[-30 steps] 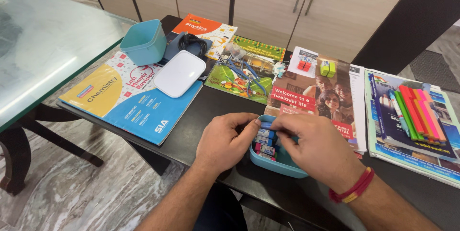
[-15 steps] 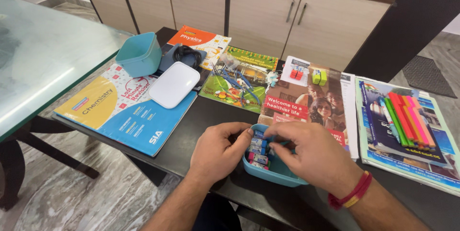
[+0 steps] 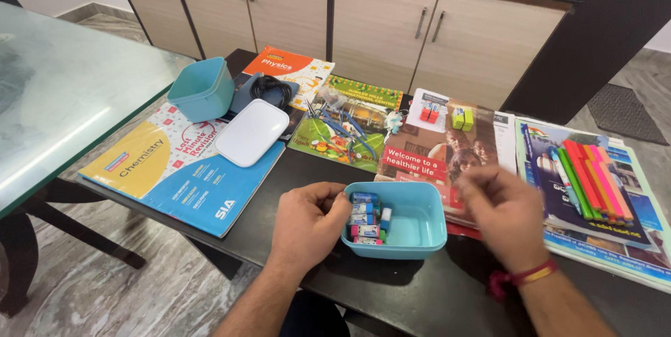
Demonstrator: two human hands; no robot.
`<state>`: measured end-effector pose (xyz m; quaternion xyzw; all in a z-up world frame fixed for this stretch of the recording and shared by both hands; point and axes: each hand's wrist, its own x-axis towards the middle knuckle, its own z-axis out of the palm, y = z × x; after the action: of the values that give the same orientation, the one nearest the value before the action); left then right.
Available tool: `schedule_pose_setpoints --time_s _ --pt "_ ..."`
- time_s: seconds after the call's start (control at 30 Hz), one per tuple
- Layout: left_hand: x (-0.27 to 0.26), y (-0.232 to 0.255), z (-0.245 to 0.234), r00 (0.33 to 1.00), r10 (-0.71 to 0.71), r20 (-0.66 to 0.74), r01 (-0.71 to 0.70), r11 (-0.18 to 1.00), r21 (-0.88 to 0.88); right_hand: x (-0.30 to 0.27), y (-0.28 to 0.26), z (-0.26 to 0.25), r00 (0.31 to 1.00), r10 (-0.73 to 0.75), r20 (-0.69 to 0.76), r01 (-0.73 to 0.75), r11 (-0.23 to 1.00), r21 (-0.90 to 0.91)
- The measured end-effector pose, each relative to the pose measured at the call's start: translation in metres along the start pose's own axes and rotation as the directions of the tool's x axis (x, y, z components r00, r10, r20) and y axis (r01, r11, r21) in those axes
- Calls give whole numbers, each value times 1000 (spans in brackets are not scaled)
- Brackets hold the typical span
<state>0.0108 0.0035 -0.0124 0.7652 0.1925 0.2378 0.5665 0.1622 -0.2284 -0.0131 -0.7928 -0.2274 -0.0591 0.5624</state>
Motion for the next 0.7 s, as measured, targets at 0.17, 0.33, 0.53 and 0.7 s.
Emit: schedule_pose_setpoints --time_s 0.17,0.33,0.53,0.7 --pt "4 0 4 998 -19 -62 18 1000 -9 -4 19 8 992 -112 51 101 977 187" --pt "15 3 6 998 -10 -65 11 1000 27 1 21 5 994 23 103 -50 961 271" --pt "44 25 12 997 64 -43 -58 988 141 11 28 -5 982 164 94 -189 868 460" --pt "89 47 20 985 123 119 -149 956 252 22 35 -11 974 185 130 -225 740 634"
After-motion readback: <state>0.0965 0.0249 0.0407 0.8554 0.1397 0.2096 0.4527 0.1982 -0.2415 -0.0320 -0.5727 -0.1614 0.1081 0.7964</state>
